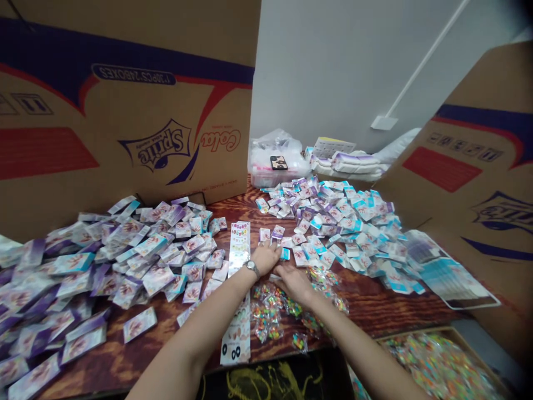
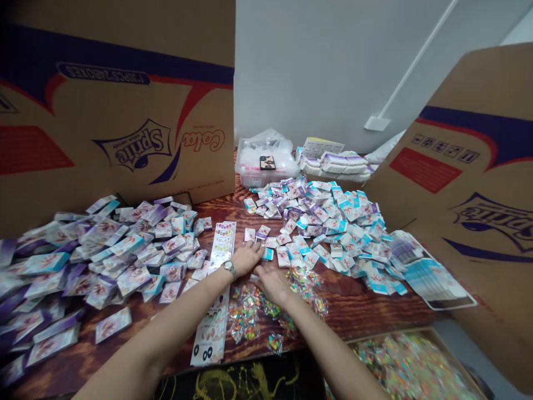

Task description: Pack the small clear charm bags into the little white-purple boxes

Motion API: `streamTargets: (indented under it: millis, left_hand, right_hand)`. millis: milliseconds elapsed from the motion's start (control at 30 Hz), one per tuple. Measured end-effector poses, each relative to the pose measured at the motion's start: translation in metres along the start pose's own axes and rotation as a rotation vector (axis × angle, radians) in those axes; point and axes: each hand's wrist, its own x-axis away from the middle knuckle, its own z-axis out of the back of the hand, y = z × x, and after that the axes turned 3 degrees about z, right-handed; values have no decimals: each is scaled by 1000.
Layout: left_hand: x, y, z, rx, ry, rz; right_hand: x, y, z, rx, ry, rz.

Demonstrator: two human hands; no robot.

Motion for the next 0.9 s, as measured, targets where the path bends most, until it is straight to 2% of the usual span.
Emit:
streamTargets:
  millis: [133, 233, 367, 433, 500, 700, 800, 900]
  left_hand:
    - [13, -1, 1, 84, 26, 44]
    - [35, 7, 16, 204, 81, 83]
    - [78, 18, 40, 437, 125, 182]
    - [100, 20, 45, 565, 130, 256]
    - [120, 21, 43, 667, 149, 320]
    - [154, 30, 44, 1307, 247, 528]
    - [162, 37, 50, 1423, 250, 581]
    - [167, 39, 52, 1406, 256, 582]
  right_hand:
    - [11, -1, 12, -36, 43, 38]
    - [20, 0, 32, -81, 88, 52]
    - [26, -10, 60, -181, 333, 87]
    - [22, -19, 67, -151, 454, 127]
    - [17, -31, 69, -49, 515, 209]
    - [2, -54, 62, 249, 445, 531]
    - [-1, -58, 61, 285, 460, 619]
    - [-2, -63, 63, 230, 433, 692]
